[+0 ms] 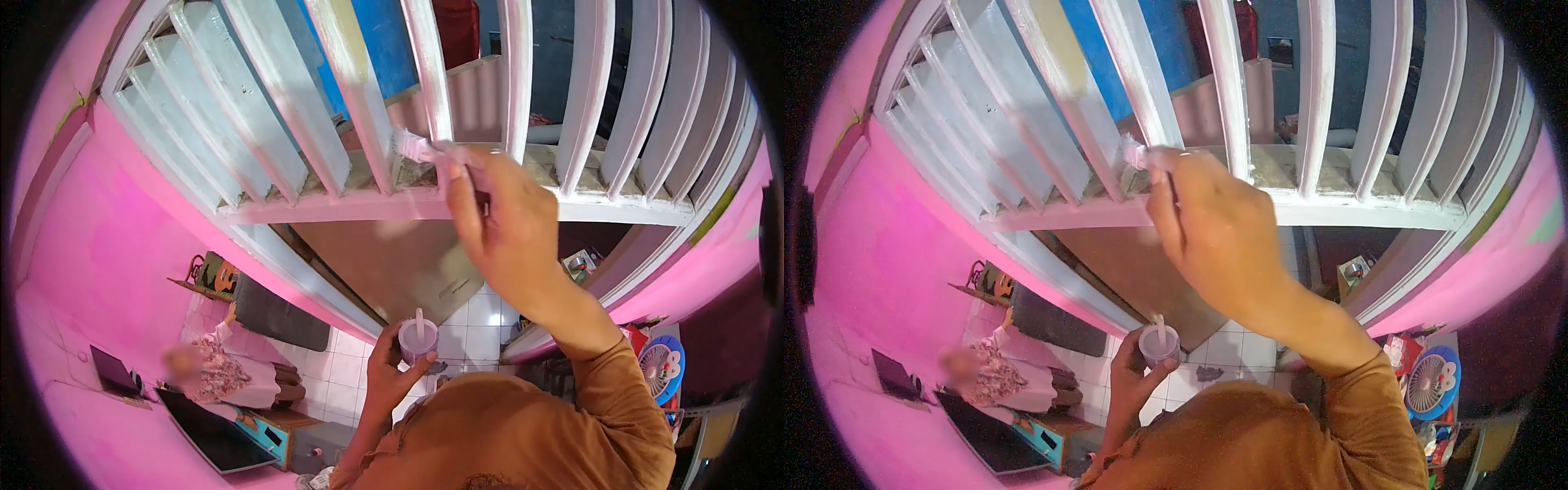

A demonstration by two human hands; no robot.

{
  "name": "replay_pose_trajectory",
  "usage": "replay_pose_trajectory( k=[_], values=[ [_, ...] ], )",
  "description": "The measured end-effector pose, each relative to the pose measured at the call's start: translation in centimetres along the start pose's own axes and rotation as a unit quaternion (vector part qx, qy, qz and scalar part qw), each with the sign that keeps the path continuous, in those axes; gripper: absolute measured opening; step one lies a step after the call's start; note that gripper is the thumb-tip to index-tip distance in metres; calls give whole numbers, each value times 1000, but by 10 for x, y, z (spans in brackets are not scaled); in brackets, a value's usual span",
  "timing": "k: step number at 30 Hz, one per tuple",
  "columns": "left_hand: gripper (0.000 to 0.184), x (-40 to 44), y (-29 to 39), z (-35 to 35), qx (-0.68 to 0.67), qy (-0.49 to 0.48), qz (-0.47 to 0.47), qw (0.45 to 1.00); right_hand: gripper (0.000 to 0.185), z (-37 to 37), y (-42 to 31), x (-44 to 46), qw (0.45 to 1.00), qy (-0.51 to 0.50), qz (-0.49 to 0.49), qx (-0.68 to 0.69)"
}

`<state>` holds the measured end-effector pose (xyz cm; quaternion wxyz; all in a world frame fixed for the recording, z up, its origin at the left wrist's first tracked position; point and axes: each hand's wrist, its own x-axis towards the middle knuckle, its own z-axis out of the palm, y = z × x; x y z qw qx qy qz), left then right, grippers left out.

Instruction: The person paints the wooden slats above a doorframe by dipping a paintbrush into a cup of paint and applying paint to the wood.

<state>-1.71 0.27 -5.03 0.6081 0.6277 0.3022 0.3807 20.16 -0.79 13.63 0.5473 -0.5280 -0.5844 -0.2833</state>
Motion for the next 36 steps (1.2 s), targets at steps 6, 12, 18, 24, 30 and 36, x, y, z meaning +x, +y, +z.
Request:
replay_pose_trajectory(
  k=[6,12,18,24,30,36],
  values=[
    [63,1,2,1,7,1,-4,1000,18,-1,-9,-12,998,-14,-5,61],
    [63,1,5,3,9,-4,-5,1000,20,3,-4,-10,999,-39,-1,-12],
    [64,2,2,1,15,-7,-6,1000,20,-7,-5,-13,998,1,-20,59],
    [64,1,6,3,13,-4,-10,1000,20,-9,-12,-18,998,-68,-6,-1],
    [64,-2,4,0,23,-2,-19,1000,21,-10,-5,-11,999,-2,-41,16],
    [62,-1,4,-1,10,-5,-2,1000,21,2,-14,2,996,41,-45,67]
  ],
)
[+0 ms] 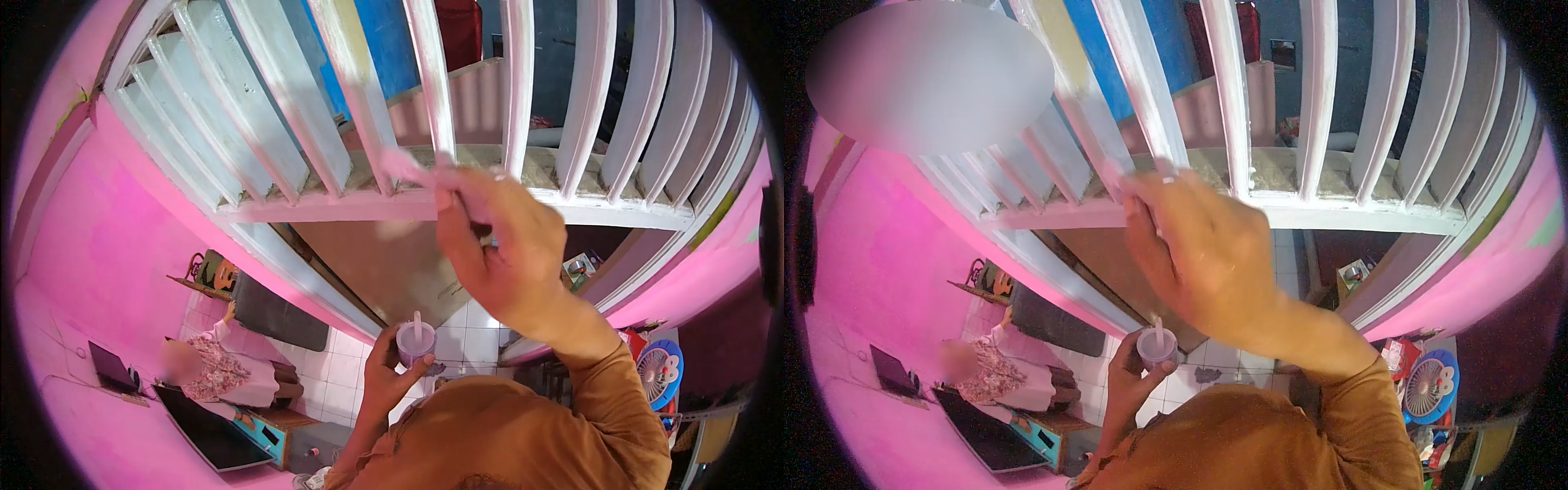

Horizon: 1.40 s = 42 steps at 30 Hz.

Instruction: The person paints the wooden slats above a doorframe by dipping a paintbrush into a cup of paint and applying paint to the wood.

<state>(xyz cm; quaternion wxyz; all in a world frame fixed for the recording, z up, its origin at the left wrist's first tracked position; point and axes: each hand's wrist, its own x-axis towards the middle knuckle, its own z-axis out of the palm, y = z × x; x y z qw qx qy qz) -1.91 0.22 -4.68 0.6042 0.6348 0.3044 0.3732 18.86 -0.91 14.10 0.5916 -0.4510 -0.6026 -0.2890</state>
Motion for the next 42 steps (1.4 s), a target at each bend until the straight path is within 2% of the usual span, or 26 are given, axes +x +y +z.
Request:
replay_pose_trajectory(
  k=[4,8,10,15,22,26,28,30,34,37,39,42],
  values=[
    [62,0,1,0,0,0,-3,1000,22,-19,-1,25,999,14,-39,-29],
    [63,-1,-1,-1,-4,3,0,1000,24,-21,-3,5,1000,-1,-11,-19],
    [63,0,-1,-2,-9,4,-5,1000,22,-15,1,-6,997,-68,13,-28],
    [63,1,0,-3,11,1,3,1000,21,-6,-1,20,1000,-21,-12,-12],
    [64,-2,0,-3,7,-4,2,1000,11,2,12,66,992,70,-106,5],
    [63,-3,-4,-3,5,6,20,1000,13,7,13,65,990,56,-104,-70],
    [63,-3,1,-3,-3,3,-2,1000,16,8,12,62,990,50,-99,-83],
    [63,-4,1,-4,6,3,-5,1000,20,4,9,57,997,3,-59,-42],
    [63,-5,0,-2,4,10,-6,1000,21,-2,11,57,996,48,-76,-11],
    [64,-4,-4,-2,-22,1,1,1000,20,5,13,62,993,71,-80,-46],
    [64,-4,1,0,-14,2,-4,1000,19,4,6,60,996,2,-53,-67],
    [64,-4,-1,-1,-3,7,-3,1000,19,-3,3,51,998,22,-65,-6]
  ],
)
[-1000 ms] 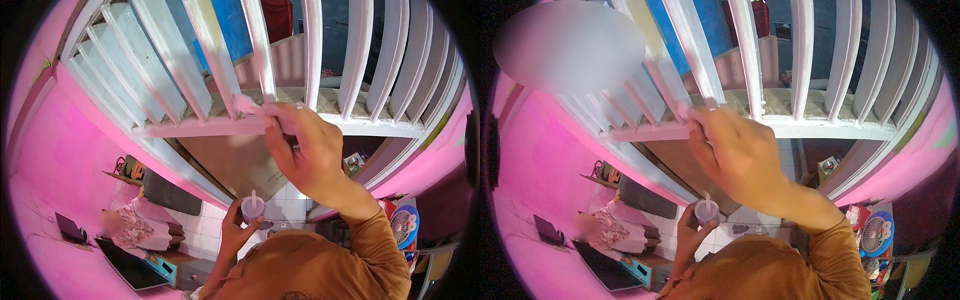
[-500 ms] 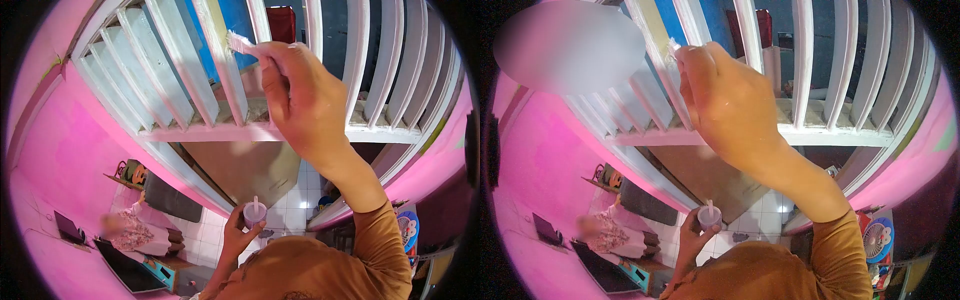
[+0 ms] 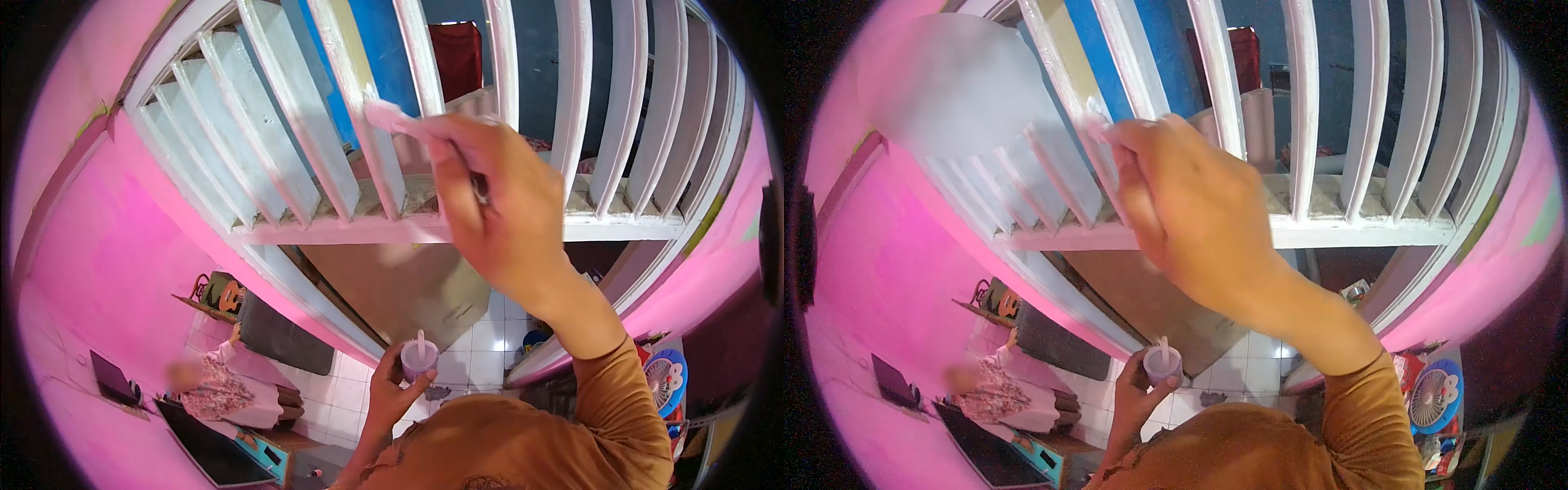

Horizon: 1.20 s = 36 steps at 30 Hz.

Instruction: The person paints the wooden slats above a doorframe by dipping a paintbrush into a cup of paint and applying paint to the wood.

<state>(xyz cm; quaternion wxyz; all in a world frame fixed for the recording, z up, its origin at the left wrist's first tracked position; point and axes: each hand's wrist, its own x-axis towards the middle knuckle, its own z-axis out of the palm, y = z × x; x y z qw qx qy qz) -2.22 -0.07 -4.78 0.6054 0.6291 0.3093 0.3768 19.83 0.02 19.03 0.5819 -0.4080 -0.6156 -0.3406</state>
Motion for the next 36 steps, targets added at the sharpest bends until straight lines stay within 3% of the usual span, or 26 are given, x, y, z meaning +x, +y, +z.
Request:
replay_pose_trajectory(
  k=[6,12,16,18,23,30,36],
  values=[
    [63,-2,2,-2,-7,2,0,1000,20,-22,-7,1,997,-41,58,-18],
    [62,-2,-5,-2,-5,3,15,1000,21,-28,-18,-13,986,-120,49,-106],
    [63,-2,-4,-1,-14,2,6,1000,23,-23,-12,3,984,-147,45,-86],
    [63,-2,-5,1,-16,0,5,1000,16,-15,-5,15,994,-91,-16,-64],
    [63,-1,-3,2,-14,-10,4,1000,15,-22,-1,46,997,-3,-54,-61],
    [63,-4,-1,2,-16,8,-3,1000,15,-16,-10,38,992,-96,29,-78],
    [64,-2,2,5,-27,10,-7,1000,11,-14,3,77,987,70,-125,-70]
  ],
)
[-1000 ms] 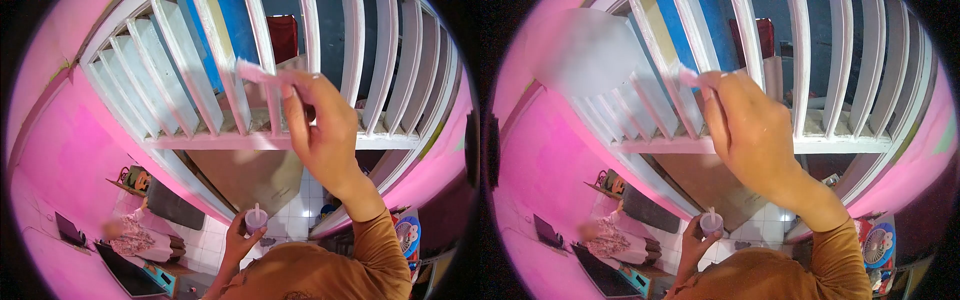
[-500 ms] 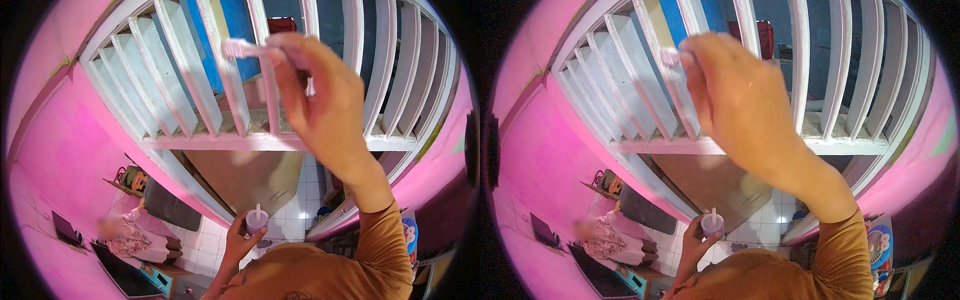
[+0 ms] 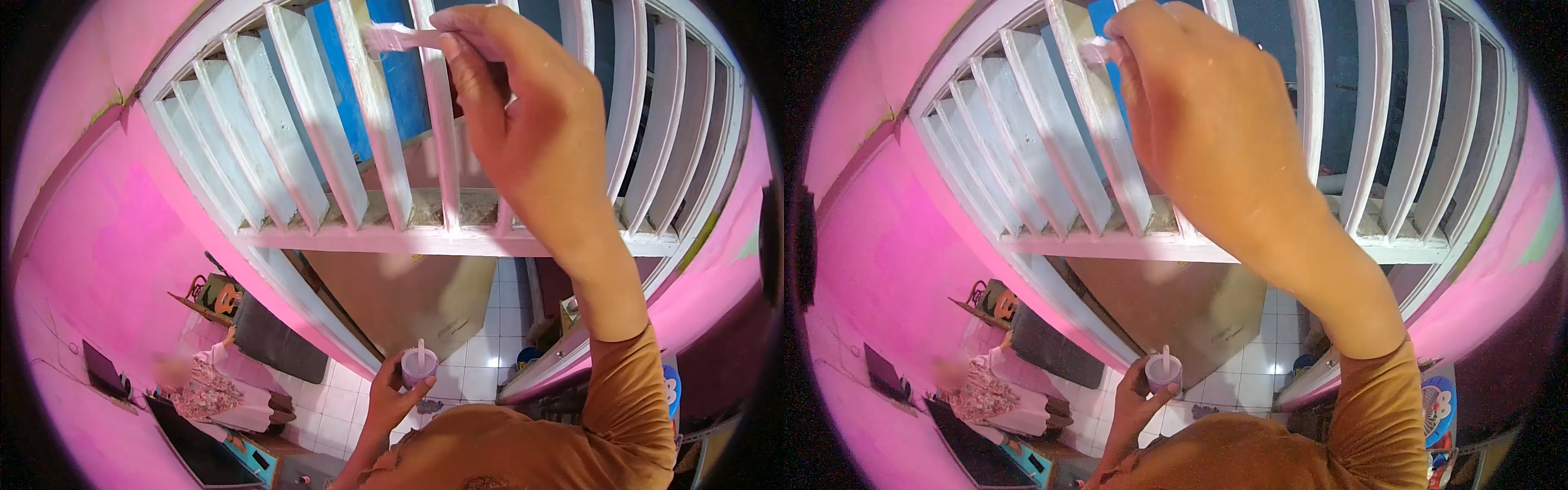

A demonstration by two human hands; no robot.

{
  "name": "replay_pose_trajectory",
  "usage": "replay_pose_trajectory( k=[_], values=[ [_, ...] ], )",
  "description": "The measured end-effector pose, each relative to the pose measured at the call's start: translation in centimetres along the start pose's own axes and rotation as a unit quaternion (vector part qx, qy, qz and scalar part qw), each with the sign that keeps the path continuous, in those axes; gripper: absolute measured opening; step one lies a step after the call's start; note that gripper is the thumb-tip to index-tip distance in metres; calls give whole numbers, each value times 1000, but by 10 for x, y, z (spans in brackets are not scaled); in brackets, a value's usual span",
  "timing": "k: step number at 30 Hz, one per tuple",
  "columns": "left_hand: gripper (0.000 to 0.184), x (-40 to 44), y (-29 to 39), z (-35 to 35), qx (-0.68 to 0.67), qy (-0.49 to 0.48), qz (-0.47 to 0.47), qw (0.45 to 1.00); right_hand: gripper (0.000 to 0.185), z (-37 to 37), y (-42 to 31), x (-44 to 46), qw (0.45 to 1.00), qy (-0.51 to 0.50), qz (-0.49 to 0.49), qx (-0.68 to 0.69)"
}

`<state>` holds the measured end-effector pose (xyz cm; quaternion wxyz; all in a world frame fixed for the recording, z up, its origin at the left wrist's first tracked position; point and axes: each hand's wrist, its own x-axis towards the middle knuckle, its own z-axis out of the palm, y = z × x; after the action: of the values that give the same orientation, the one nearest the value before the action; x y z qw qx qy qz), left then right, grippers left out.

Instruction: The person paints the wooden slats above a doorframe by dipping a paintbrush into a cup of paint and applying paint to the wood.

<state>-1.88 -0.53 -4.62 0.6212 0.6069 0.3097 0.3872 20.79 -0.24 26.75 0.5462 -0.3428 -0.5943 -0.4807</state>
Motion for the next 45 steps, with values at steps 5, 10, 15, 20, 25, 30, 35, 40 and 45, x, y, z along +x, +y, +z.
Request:
replay_pose_trajectory(
  k=[5,10,15,20,25,30,35,40,45],
  values=[
    [64,0,-8,-2,12,6,5,1000,19,-34,-23,-2,970,-216,83,-68],
    [65,-2,-11,-5,9,15,18,1000,33,-39,-30,-16,944,-320,67,-49],
    [64,-2,-5,-2,-2,2,17,1000,30,-28,-24,-13,936,-346,11,-61],
    [63,-2,-9,-3,0,-3,6,1000,23,-11,-10,5,957,-285,-35,-44],
    [63,-3,-7,-2,5,9,7,1000,20,-3,4,26,963,-237,-110,-73],
    [62,-2,-12,-1,4,6,17,1000,20,-20,13,48,951,-237,-185,-65],
    [61,-3,-6,2,19,11,3,1000,20,-13,17,32,949,-278,-141,-35],
    [61,-5,-4,4,8,6,11,1000,16,-17,25,62,957,-191,-210,-54],
    [62,-6,-1,4,21,16,23,999,16,-13,28,47,948,-267,-169,-21]
  ],
)
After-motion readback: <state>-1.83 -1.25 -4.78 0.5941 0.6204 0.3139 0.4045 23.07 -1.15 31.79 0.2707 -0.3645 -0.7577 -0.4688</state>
